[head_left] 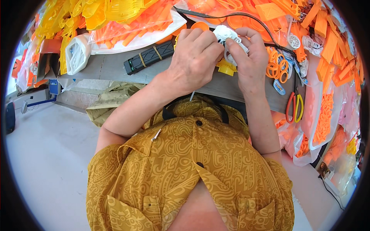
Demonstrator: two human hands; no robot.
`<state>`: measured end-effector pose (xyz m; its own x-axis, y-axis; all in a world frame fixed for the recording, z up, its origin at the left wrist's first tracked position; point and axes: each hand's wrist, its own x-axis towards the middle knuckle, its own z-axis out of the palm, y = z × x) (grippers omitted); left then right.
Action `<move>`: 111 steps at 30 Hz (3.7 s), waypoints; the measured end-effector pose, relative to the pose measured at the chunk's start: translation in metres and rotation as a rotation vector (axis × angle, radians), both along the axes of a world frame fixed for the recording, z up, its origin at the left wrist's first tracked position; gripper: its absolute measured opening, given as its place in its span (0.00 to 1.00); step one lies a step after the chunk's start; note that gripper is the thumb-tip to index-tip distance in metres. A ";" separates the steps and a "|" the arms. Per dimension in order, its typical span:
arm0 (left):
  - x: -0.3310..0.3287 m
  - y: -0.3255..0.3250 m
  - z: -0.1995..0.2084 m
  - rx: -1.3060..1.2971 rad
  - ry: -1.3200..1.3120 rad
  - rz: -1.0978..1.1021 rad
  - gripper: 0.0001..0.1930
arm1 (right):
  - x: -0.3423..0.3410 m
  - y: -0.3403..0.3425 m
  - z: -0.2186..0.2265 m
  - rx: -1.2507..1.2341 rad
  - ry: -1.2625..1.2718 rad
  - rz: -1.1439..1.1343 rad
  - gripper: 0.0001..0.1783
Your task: Assembling various plastic components to build colorful toy guns at a factory workbench.
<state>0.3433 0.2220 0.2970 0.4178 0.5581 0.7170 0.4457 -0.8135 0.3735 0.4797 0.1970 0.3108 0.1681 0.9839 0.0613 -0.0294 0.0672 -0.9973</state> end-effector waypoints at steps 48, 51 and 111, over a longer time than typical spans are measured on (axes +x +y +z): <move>-0.021 0.002 0.007 -0.322 -0.075 -0.237 0.23 | 0.039 -0.039 -0.006 0.295 -1.012 0.368 0.45; -0.023 0.005 0.008 -0.249 -0.036 -0.237 0.22 | 0.039 -0.033 -0.009 0.364 -1.022 0.371 0.44; -0.048 0.048 0.052 -0.800 -0.083 -0.241 0.18 | -0.008 0.016 0.051 -0.041 0.156 0.381 0.48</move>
